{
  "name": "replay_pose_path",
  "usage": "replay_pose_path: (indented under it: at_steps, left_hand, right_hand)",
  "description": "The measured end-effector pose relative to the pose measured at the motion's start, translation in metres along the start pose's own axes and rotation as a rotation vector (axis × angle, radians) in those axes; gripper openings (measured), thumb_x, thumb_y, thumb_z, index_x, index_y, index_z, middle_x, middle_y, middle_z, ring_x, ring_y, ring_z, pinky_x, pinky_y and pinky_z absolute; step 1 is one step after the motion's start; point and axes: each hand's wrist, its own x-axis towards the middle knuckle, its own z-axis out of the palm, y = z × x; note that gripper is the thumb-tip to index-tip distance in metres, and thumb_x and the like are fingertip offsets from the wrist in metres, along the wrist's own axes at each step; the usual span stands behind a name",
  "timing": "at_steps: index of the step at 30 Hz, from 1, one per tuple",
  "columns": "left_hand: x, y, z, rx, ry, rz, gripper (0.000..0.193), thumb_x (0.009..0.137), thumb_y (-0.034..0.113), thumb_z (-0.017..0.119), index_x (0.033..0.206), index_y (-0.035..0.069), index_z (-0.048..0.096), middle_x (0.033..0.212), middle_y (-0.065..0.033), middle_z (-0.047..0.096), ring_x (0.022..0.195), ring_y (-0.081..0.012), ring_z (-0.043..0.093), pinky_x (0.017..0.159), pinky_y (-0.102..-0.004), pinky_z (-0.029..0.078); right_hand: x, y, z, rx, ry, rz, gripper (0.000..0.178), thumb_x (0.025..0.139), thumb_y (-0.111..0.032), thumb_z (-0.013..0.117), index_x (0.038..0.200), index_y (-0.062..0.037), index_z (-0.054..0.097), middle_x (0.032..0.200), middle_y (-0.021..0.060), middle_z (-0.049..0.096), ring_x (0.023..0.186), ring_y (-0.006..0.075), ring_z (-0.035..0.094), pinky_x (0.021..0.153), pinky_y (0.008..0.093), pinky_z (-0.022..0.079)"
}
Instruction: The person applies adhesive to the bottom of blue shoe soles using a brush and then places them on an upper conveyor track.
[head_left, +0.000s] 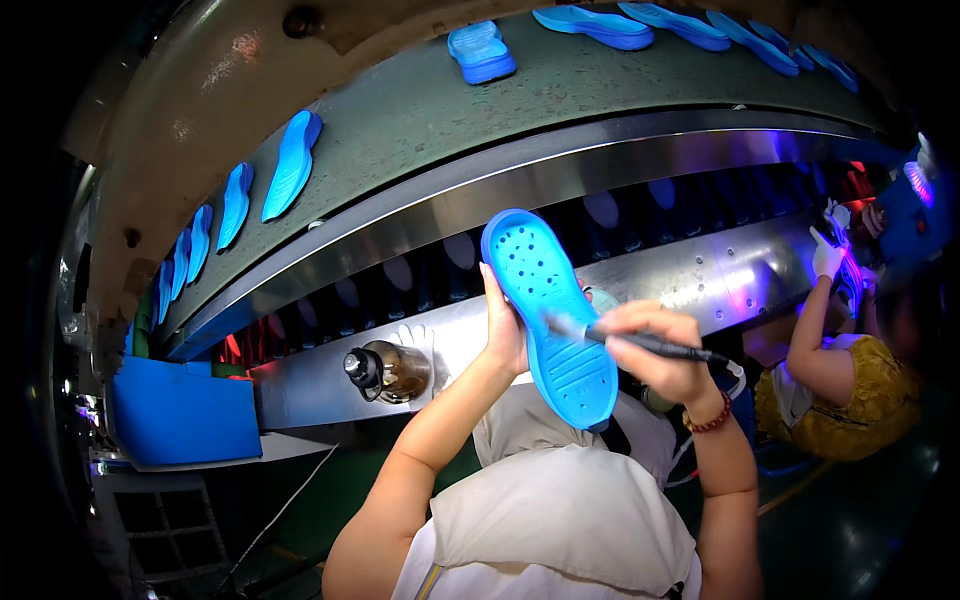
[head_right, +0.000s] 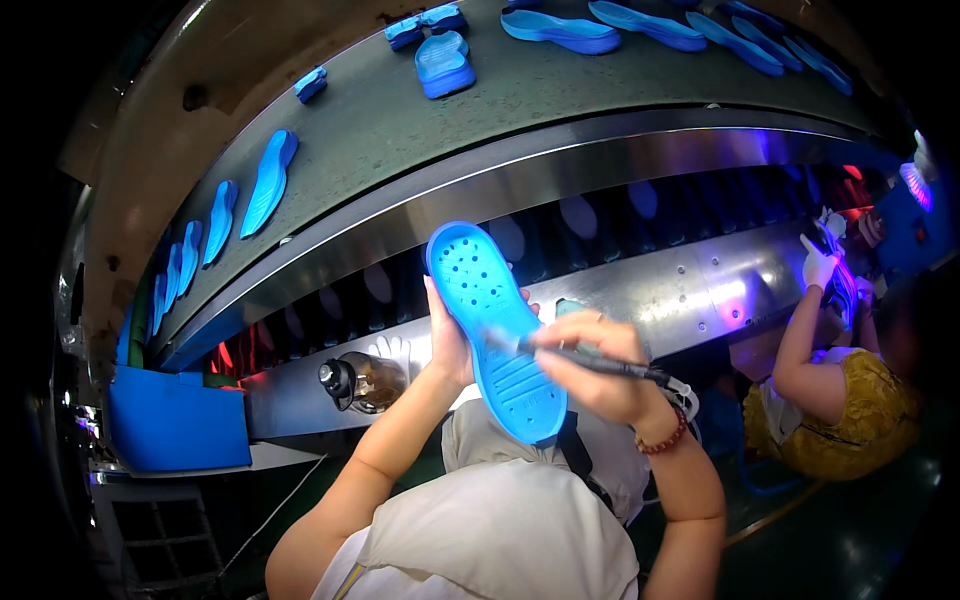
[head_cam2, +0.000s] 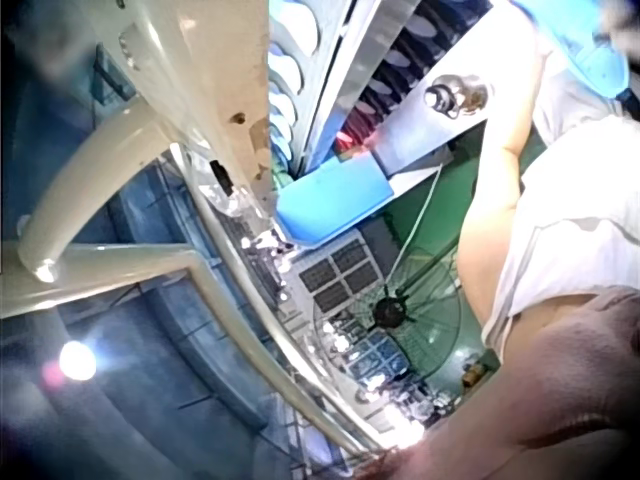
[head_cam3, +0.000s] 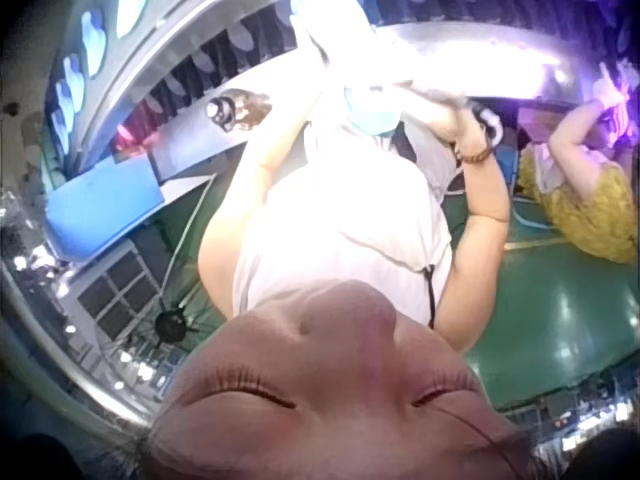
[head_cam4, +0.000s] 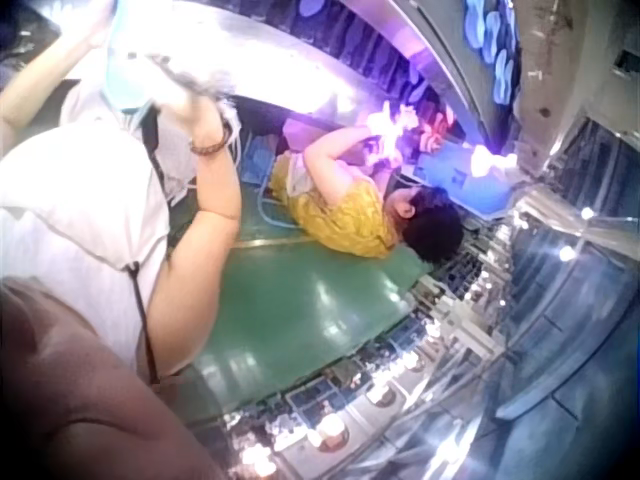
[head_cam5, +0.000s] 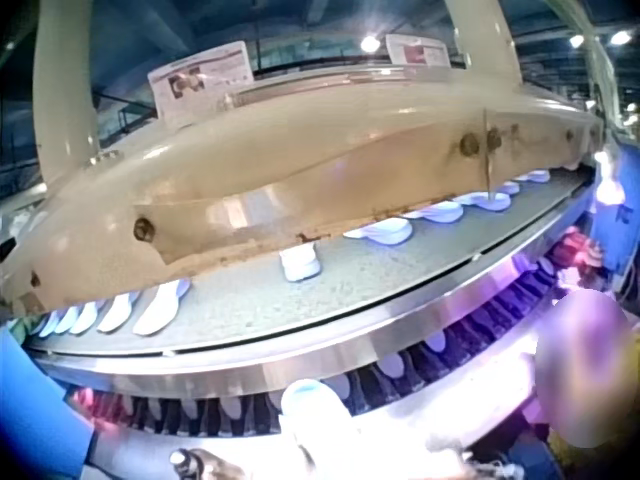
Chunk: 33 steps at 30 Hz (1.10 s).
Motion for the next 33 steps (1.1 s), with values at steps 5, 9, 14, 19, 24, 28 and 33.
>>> replay_pose_path:
  at_steps: [5,9,14,19,24,28,33]
  left_hand:
    - [-0.002,0.008,0.007,-0.061,-0.022,0.082,0.089,0.071,0.077,0.018,0.122,0.007,0.038,0.103,-0.0186,0.054,0.095,-0.0348,0.052,0.084,-0.0499,0.042]
    - [0.001,0.011,0.012,-0.061,0.053,0.117,0.088,0.071,0.077,0.022,0.120,0.007,0.040,0.105,-0.0186,0.053,0.097,-0.0347,0.051,0.086,-0.0491,0.041]
    - [0.003,0.021,0.007,-0.036,-0.016,0.174,0.089,0.070,0.078,0.023,0.120,0.006,0.040,0.109,-0.0186,0.051,0.100,-0.0345,0.050,0.087,-0.0484,0.040]
    - [0.005,0.026,0.011,0.004,0.017,0.177,0.090,0.071,0.077,0.022,0.120,0.004,0.039,0.109,-0.0182,0.051,0.099,-0.0339,0.051,0.087,-0.0480,0.041]
    - [0.001,0.032,0.015,0.024,-0.014,0.140,0.091,0.071,0.077,0.020,0.121,0.003,0.037,0.111,-0.0191,0.050,0.101,-0.0323,0.051,0.087,-0.0474,0.041]
    - [0.009,0.031,0.029,0.052,-0.028,0.219,0.085,0.076,0.071,0.020,0.124,0.002,0.034,0.114,-0.0191,0.049,0.104,-0.0310,0.049,0.088,-0.0455,0.041]
    - [0.000,0.013,0.016,0.249,-0.024,0.273,0.063,0.086,0.052,0.032,0.127,0.004,0.030,0.119,-0.0150,0.045,0.107,-0.0244,0.049,0.090,-0.0398,0.042]
  right_hand:
    - [0.003,-0.006,0.004,0.028,-0.406,-0.138,0.020,0.065,-0.001,0.066,0.085,-0.0004,0.063,0.083,0.0114,0.063,0.080,0.0213,0.061,0.076,0.0299,0.047]
    - [0.000,0.001,-0.003,0.277,-0.099,0.126,0.019,0.069,0.001,0.063,0.088,-0.0011,0.063,0.088,0.0104,0.063,0.085,0.0182,0.060,0.077,0.0303,0.046]
    - [-0.005,-0.001,-0.005,0.066,-0.452,-0.041,0.021,0.067,0.000,0.066,0.088,-0.0011,0.063,0.088,0.0106,0.063,0.086,0.0208,0.059,0.078,0.0300,0.045]
    - [-0.013,0.015,-0.019,0.138,-0.169,0.153,0.020,0.068,0.000,0.065,0.088,-0.0006,0.064,0.091,0.0116,0.062,0.087,0.0201,0.058,0.079,0.0285,0.045]
    - [-0.016,0.012,-0.022,0.240,-0.455,0.125,0.023,0.064,-0.001,0.069,0.086,-0.0006,0.065,0.090,0.0089,0.063,0.095,0.0213,0.055,0.086,0.0306,0.040]
    - [-0.022,0.040,-0.021,0.717,-0.034,0.375,0.021,0.073,0.004,0.057,0.094,0.0024,0.059,0.109,0.0162,0.053,0.097,0.0197,0.054,0.089,0.0311,0.041]
    - [-0.025,0.025,-0.006,0.966,0.052,0.445,0.016,0.081,0.002,0.049,0.096,0.0042,0.053,0.101,0.0187,0.056,0.092,0.0251,0.058,0.080,0.0395,0.050]
